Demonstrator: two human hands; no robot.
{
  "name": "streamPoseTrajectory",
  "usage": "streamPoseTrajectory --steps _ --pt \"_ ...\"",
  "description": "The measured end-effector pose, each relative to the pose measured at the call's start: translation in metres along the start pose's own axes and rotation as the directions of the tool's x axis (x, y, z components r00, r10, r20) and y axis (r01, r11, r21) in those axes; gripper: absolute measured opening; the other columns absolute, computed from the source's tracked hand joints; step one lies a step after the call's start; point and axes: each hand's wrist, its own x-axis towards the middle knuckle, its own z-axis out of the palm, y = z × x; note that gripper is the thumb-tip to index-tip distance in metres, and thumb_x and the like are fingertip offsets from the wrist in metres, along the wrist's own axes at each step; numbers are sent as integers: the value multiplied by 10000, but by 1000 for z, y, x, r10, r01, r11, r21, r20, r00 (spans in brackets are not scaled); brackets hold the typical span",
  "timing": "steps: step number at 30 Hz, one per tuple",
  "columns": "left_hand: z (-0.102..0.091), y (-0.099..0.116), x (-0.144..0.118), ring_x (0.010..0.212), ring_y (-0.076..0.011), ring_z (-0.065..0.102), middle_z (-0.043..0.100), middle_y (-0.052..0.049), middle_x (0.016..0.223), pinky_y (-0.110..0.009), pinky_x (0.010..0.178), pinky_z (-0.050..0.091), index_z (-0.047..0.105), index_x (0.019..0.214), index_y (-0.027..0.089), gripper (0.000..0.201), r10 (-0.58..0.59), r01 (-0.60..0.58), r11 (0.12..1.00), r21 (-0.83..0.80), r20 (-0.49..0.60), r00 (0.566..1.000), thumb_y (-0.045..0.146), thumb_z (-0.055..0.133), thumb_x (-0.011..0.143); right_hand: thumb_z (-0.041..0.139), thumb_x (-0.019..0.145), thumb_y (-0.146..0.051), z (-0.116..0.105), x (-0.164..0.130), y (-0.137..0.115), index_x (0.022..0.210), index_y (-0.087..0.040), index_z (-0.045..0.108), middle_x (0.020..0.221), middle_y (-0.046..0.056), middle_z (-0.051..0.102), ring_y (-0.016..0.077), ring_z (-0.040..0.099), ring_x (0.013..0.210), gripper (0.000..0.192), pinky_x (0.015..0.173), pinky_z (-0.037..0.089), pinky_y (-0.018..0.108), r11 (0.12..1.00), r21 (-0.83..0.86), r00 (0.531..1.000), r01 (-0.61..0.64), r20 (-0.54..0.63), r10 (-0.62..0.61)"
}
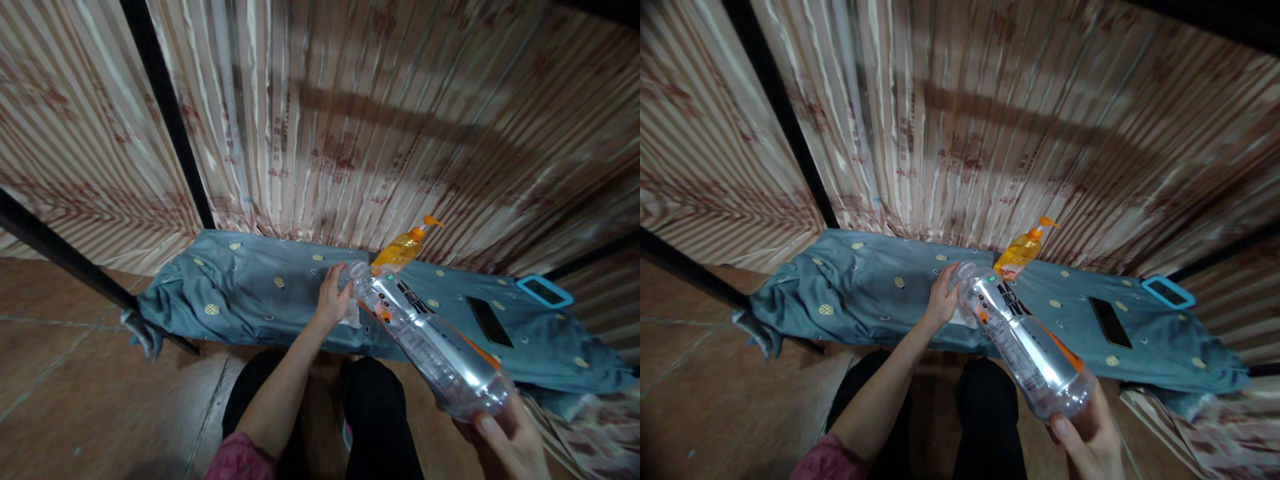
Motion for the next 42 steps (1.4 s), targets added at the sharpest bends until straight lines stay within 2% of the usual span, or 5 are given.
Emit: streamPoseTrajectory --steps 13,18,33,37,42 --pt "0 -1 0 1321 -311 695 743 -144 1370 -512 1216 531 688 1292 202 385 5 -6 1000 -19 -11 1000 215 719 909 887 753 -627 -1 3 -1 1548 -284 608 1462 109 718 375 670 1336 909 867 640 315 1000 -13 1000 3 -9 -3" --pt "0 -2 -1 1318 -318 696 741 -148 1368 -522 1211 533 690 1286 200 373 6 -7 1000 -16 -10 1000 213 717 915 886 774 -616 -2 3 -1 1515 -261 630 1526 102 675 379 542 1504 861 1134 521 349 1000 -10 1000 1 18 0" --pt "0 -3 -1 1320 -315 693 736 -144 1374 -531 1217 527 682 1299 210 386 20 -21 1000 -14 -5 1000 210 700 913 859 791 -607 -5 6 2 1557 -281 606 1494 112 698 415 547 1501 870 1201 479 459 1000 -17 1000 2 2 -2" --pt "1 -3 -1 1309 -320 697 732 -155 1366 -535 1213 530 682 1296 199 380 21 -21 1000 -19 -8 1000 237 710 919 880 758 -618 -4 5 -1 1576 -248 589 1494 130 690 437 558 1482 944 1122 552 443 1000 -31 1000 -2 -14 2" --pt "0 -3 -1 1321 -320 690 730 -150 1373 -532 1217 527 681 1294 202 381 11 -11 1000 -17 -6 1000 230 713 915 909 734 -585 -6 8 0 1626 -255 537 1351 122 751 360 748 1118 1022 675 616 297 1000 -12 1000 -1 -4 1"
